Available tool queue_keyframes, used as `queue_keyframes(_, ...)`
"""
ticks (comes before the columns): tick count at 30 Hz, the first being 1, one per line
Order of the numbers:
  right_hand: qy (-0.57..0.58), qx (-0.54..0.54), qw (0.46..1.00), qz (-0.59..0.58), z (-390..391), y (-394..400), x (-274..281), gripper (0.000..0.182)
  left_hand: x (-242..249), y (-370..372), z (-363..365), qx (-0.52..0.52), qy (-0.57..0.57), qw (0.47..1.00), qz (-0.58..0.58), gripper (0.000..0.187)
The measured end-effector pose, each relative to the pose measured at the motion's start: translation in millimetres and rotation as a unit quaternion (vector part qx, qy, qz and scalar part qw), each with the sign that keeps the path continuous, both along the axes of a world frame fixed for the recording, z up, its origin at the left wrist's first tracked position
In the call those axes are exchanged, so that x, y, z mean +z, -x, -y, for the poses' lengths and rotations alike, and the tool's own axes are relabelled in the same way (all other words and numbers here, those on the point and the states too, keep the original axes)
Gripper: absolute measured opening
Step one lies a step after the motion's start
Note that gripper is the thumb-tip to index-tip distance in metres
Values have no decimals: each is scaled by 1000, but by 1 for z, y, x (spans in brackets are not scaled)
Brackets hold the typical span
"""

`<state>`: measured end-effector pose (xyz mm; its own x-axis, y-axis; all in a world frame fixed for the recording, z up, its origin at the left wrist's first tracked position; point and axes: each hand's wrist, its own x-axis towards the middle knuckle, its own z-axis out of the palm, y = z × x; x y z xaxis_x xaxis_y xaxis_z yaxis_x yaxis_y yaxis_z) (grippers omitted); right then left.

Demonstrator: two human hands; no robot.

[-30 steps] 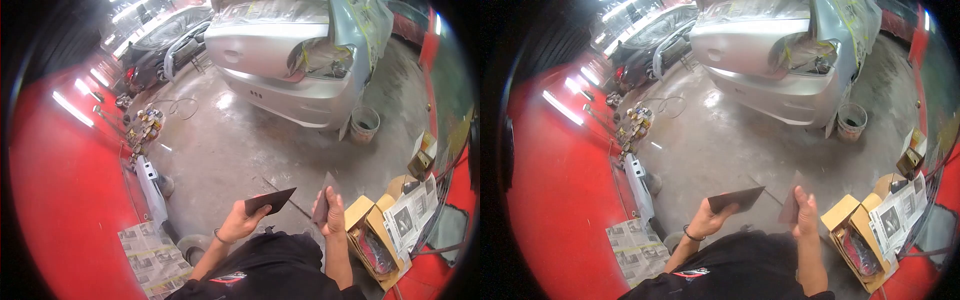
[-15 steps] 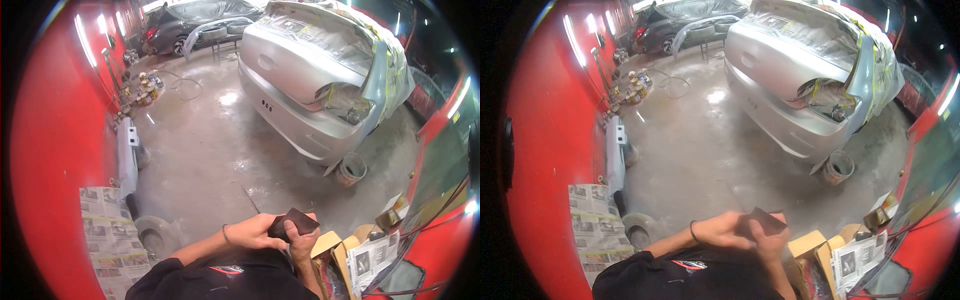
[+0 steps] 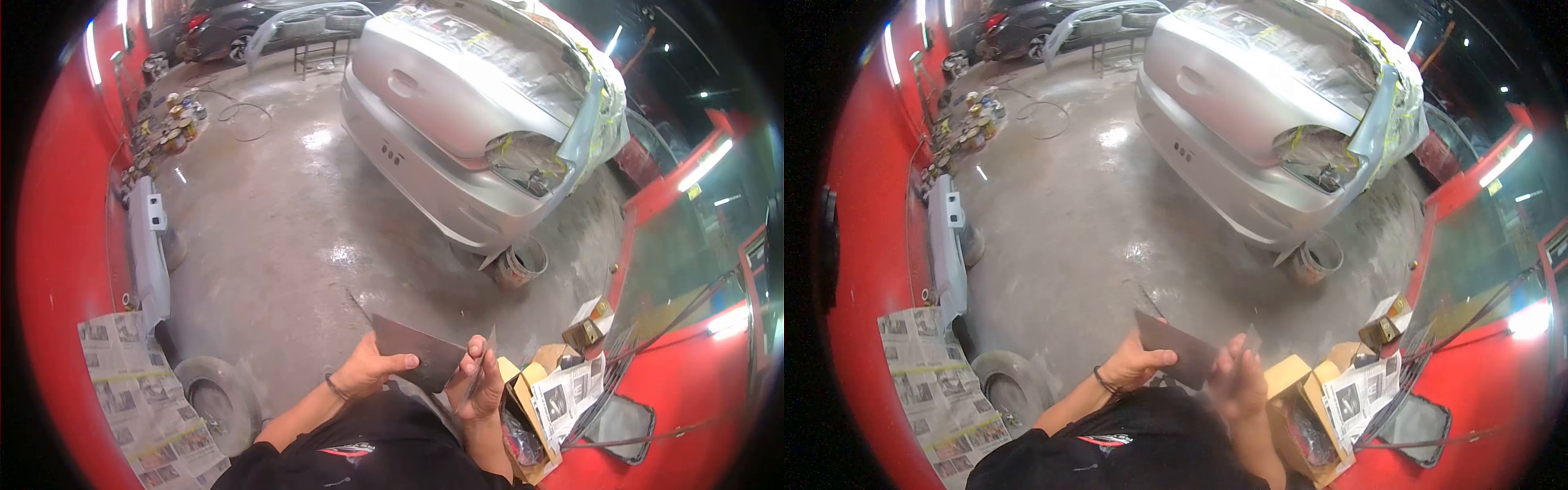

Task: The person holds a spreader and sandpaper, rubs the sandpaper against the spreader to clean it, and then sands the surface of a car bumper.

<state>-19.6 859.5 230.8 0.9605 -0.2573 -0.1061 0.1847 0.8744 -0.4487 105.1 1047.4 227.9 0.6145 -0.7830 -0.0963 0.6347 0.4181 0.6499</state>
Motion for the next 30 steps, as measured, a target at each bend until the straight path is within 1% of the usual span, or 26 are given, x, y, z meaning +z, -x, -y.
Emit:
queue_keyframes(3,76,-52,990,-105,-11,-1,6,32,1,-14,-13,-9,-39,999,7,39)
queue_keyframes(4,120,-89,976,-159,-17,-3,9,29,-3,-19,-19,-27,-77,995,60,37)
queue_keyframes(5,137,-134,962,-195,-22,-5,9,30,2,-24,-24,-23,-98,991,91,37)
queue_keyframes(7,179,-227,919,-268,-33,-9,19,29,17,-30,-23,-29,-127,978,163,37)
queue_keyframes(8,211,-275,893,-285,-36,-10,16,33,11,-32,-21,-38,-116,970,211,38)
queue_keyframes(10,271,-370,830,-318,-43,-12,3,43,22,-31,-17,-115,-170,946,251,39)
queue_keyframes(11,312,-375,810,-325,-44,-8,-4,43,27,-31,-13,-147,-194,930,274,39)
queue_keyframes(13,393,-371,772,-334,-49,0,-14,43,26,-33,0,-180,-177,899,357,44)
queue_keyframes(14,393,-347,787,-326,-56,-4,-3,38,24,-33,5,-192,-171,882,396,47)
queue_keyframes(15,432,-307,780,-334,-59,-5,10,37,20,-32,10,-201,-166,862,434,50)
queue_keyframes(16,469,-264,771,-340,-60,-6,23,36,-1,-36,17,-237,-191,825,476,61)
queue_keyframes(18,528,-194,755,-337,-50,-9,28,32,-7,-46,26,-321,-159,814,457,67)
queue_keyframes(19,549,-215,753,-292,-41,-11,27,32,-5,-51,29,-365,-145,803,449,70)
queue_keyframes(20,571,-240,746,-244,-28,-14,26,32,-3,-52,32,-366,-159,817,416,68)
queue_keyframes(21,592,-265,736,-194,-14,-20,25,32,-11,-52,35,-339,-165,836,398,65)
queue_keyframes(23,562,-378,715,-172,8,-31,32,35,-39,-49,34,-281,-183,876,348,59)
queue_keyframes(24,513,-380,754,-156,18,-29,30,39,-7,-55,40,-309,-190,897,253,49)
queue_keyframes(25,462,-380,789,-142,25,-28,26,44,-11,-61,41,-325,-201,897,222,42)
queue_keyframes(26,474,-344,803,-114,27,-29,34,48,-4,-65,43,-313,-207,905,200,39)
queue_keyframes(29,626,-212,738,-138,23,-34,41,48,19,-80,49,-277,-222,928,117,36)
queue_keyframes(30,659,-136,728,-132,22,-38,45,43,21,-85,48,-265,-223,934,88,36)
